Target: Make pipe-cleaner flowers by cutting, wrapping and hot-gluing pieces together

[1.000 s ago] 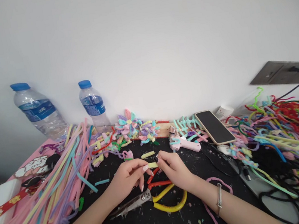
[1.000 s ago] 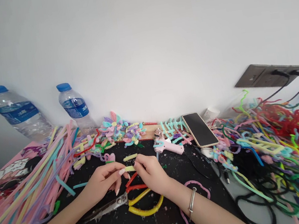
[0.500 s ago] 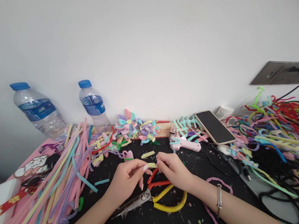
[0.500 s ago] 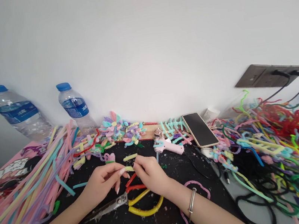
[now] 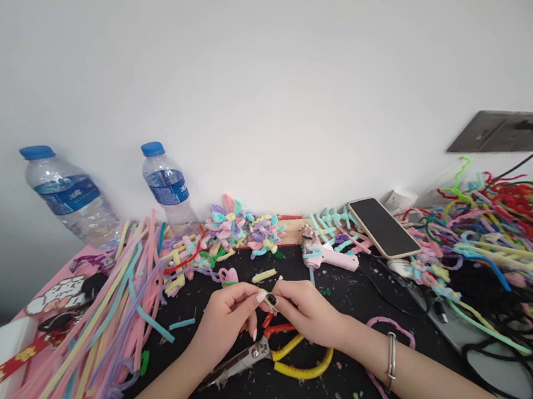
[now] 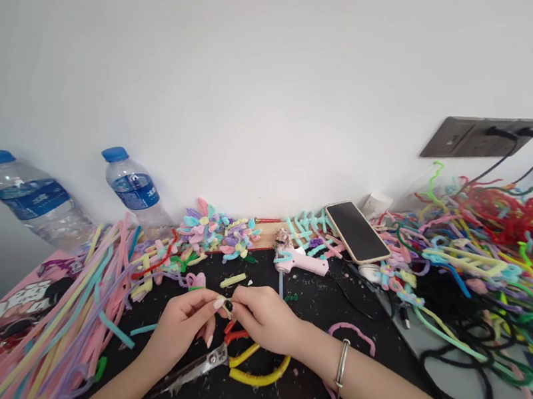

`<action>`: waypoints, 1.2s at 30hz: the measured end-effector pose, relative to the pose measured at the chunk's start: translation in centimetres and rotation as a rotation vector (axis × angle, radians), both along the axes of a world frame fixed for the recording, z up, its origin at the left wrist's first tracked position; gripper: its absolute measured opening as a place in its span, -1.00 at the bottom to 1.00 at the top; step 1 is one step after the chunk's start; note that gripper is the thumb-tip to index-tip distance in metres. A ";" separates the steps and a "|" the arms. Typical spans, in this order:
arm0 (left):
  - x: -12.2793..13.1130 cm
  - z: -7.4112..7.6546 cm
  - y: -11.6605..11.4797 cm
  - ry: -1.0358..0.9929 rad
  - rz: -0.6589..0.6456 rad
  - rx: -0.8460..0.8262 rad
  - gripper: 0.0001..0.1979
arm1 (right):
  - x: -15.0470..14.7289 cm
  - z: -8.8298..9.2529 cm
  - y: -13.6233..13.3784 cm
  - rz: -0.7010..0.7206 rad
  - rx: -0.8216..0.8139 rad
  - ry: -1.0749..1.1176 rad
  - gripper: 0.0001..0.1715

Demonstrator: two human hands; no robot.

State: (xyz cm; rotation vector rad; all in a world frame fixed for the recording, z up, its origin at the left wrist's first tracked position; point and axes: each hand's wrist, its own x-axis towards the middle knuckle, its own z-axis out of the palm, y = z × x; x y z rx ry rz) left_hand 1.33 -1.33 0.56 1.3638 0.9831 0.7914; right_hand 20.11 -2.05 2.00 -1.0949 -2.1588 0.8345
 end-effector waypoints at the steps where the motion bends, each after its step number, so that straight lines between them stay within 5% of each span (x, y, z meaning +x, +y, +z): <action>1: 0.0 0.0 0.0 -0.002 -0.004 -0.002 -0.70 | 0.0 0.0 0.0 0.002 0.002 -0.003 -0.72; 19: 0.0 0.4 0.1 0.061 -0.032 0.010 -0.69 | 0.0 -0.6 0.1 -0.155 0.055 0.045 -0.70; 27: 0.2 0.1 -0.2 0.092 -0.174 0.005 -0.75 | 0.1 -0.7 0.2 -0.264 0.120 0.066 -0.69; 36: 0.1 -0.2 0.1 0.058 -0.093 -0.004 -0.78 | 0.4 -1.0 0.4 -0.306 0.147 0.061 -0.70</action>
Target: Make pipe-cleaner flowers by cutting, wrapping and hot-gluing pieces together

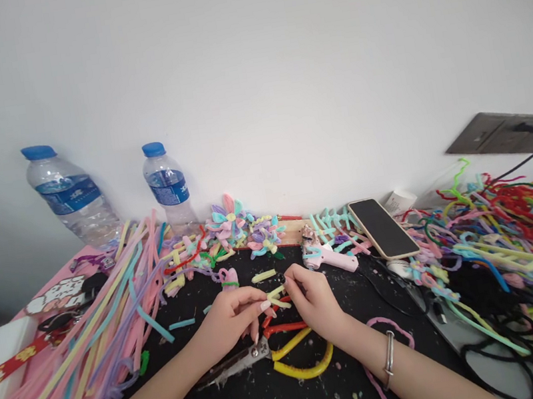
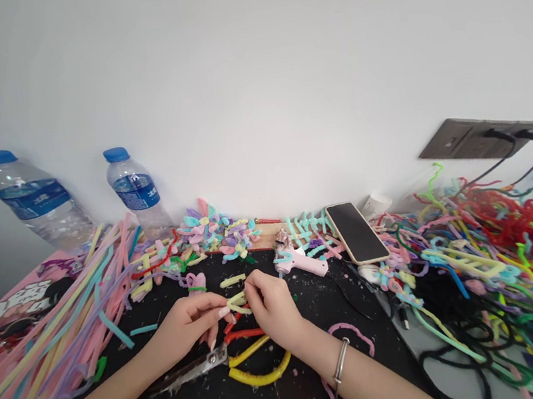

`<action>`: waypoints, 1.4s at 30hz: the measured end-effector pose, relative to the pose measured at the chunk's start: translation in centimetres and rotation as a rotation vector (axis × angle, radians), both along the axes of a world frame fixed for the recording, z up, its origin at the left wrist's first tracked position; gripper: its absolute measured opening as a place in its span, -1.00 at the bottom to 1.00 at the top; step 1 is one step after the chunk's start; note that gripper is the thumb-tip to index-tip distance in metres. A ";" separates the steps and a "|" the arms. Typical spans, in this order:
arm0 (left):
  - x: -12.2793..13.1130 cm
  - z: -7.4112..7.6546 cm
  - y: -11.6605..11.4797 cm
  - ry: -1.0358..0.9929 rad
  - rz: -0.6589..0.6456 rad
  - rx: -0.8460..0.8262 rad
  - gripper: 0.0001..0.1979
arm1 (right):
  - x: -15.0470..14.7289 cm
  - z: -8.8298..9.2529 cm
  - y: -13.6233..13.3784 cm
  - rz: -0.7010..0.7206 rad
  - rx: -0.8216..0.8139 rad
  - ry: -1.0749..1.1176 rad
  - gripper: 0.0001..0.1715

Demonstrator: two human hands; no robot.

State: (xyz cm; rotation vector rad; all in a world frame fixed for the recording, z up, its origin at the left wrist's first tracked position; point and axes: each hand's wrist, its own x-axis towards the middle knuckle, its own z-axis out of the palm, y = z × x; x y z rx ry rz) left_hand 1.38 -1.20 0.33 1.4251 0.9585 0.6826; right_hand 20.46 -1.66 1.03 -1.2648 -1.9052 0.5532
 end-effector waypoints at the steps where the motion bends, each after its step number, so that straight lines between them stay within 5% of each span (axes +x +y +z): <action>1: 0.0 0.0 0.0 0.001 0.005 -0.004 -0.78 | 0.0 0.0 0.0 -0.003 0.002 0.000 -0.70; 14: -0.3 0.1 0.2 0.029 0.041 0.028 -0.71 | 0.7 0.6 0.3 -0.034 0.023 -0.110 -0.77; 17: -0.4 0.4 0.3 0.014 0.112 0.058 -0.71 | 2.2 1.0 0.9 -0.139 0.164 -0.276 -0.86; 19: -0.5 0.5 0.5 0.001 0.162 0.094 -0.72 | 3.6 1.0 1.2 -0.251 0.240 -0.411 -0.74; 22: -0.5 0.7 0.6 -0.023 0.222 0.124 -0.75 | 5.4 0.5 1.1 -0.473 0.215 -0.619 -0.54; 26: -0.5 0.8 0.6 -0.032 0.249 0.124 -0.77 | 6.5 -0.4 1.0 -0.578 0.120 -0.754 -0.45; 32: -0.5 0.7 0.7 -0.042 0.238 0.141 -0.78 | 7.2 -0.7 1.8 -0.572 0.006 -0.749 -0.51; 42: -0.7 0.5 0.8 -0.055 0.243 0.150 -0.78 | 8.6 0.0 2.0 -0.687 0.102 -0.693 -0.45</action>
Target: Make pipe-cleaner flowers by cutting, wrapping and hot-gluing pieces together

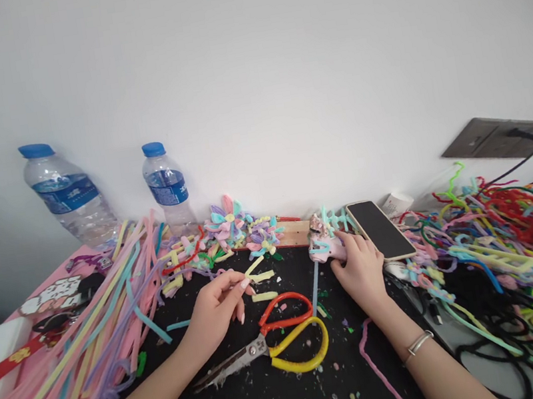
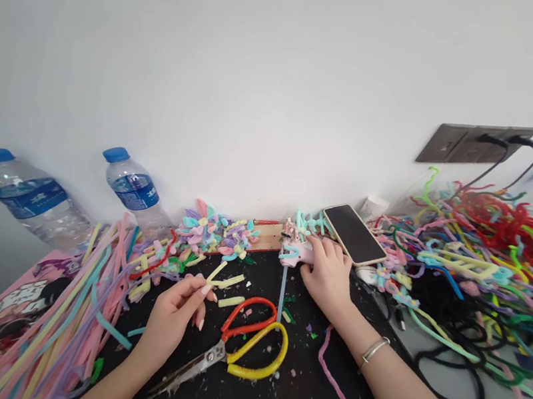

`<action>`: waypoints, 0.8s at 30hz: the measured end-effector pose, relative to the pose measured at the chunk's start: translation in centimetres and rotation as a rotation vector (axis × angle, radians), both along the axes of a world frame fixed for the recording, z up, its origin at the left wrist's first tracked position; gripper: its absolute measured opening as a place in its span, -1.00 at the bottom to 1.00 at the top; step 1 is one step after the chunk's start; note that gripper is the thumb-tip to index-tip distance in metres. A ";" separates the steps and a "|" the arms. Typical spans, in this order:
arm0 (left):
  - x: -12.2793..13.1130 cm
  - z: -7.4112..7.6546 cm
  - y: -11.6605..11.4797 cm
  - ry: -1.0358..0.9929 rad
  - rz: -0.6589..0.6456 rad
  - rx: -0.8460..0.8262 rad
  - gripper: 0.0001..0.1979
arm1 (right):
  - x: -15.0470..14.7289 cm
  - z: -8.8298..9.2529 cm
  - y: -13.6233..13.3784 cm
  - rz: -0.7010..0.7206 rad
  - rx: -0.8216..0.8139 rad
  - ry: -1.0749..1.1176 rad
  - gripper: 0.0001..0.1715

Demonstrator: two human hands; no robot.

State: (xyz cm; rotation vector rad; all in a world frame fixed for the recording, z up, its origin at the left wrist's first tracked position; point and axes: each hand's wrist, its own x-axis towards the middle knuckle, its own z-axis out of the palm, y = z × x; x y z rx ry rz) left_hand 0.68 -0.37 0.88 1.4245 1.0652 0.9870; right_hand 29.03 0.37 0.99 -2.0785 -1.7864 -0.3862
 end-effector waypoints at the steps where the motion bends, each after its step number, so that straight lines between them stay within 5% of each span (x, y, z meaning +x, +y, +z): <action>1: 0.0 0.0 0.0 0.009 -0.006 -0.004 -0.78 | 0.0 0.0 0.0 -0.005 0.005 0.008 -0.45; 15: 1.3 0.6 -2.3 0.399 -0.482 0.261 -0.81 | 0.5 -0.9 0.4 0.067 0.056 0.074 -0.46; 24: 1.3 0.9 -2.2 0.454 -0.378 0.375 -0.79 | 0.5 -0.4 0.4 0.025 0.038 0.087 -0.44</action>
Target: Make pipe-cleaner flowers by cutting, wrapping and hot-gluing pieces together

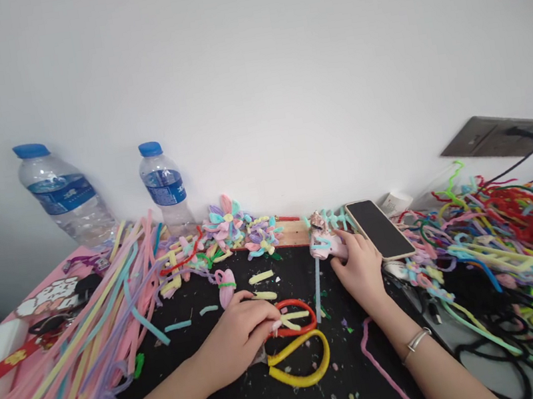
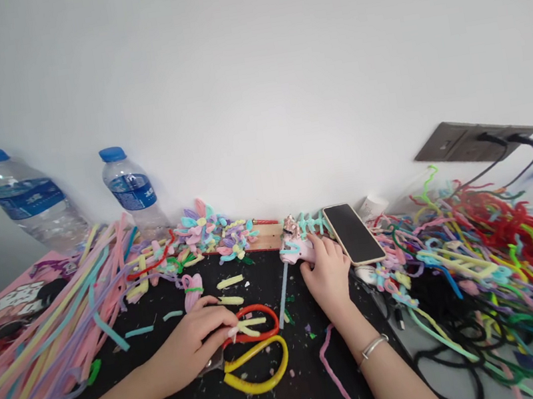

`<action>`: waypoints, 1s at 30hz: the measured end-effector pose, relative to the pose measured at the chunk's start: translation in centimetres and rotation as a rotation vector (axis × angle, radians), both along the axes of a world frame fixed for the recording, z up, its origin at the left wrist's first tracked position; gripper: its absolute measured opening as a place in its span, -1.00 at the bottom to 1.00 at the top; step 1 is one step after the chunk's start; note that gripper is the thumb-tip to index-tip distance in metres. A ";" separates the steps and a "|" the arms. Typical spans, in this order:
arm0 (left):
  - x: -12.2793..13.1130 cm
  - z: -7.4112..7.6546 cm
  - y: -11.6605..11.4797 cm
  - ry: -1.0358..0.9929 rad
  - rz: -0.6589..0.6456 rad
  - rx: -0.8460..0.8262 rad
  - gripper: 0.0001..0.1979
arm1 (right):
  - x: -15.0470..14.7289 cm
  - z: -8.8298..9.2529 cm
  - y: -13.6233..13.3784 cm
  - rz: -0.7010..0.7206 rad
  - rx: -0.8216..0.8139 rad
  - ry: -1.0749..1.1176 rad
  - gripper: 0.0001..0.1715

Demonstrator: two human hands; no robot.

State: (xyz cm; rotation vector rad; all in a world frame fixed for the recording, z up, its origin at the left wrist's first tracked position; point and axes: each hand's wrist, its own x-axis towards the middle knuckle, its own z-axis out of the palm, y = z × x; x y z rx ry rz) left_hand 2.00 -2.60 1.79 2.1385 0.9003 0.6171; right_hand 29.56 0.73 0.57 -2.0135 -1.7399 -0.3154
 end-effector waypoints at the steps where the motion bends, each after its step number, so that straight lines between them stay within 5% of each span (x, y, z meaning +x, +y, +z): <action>1: -0.1 0.0 0.0 -0.007 0.036 -0.015 -0.78 | 0.1 0.1 0.0 -0.008 0.000 0.017 -0.43; 4: -0.2 0.0 0.2 -0.063 0.147 -0.092 -0.77 | 0.6 0.2 0.2 -0.011 0.046 0.113 -0.43; 8: -0.5 -0.3 0.8 -0.216 0.308 -0.181 -0.78 | 1.0 0.2 0.3 0.175 0.154 0.439 -0.49; 16: -0.9 -0.8 1.7 -0.287 0.452 -0.200 -0.77 | -0.5 0.0 -0.9 0.442 -0.204 1.057 -0.58; 21: -0.8 -1.1 1.6 -0.258 0.424 -0.191 -0.75 | -2.0 -0.2 -2.0 0.582 -0.475 1.152 -0.51; 30: -0.7 -1.3 1.4 -0.236 0.363 -0.200 -0.76 | -3.6 0.3 -2.3 0.777 -0.453 1.085 -0.62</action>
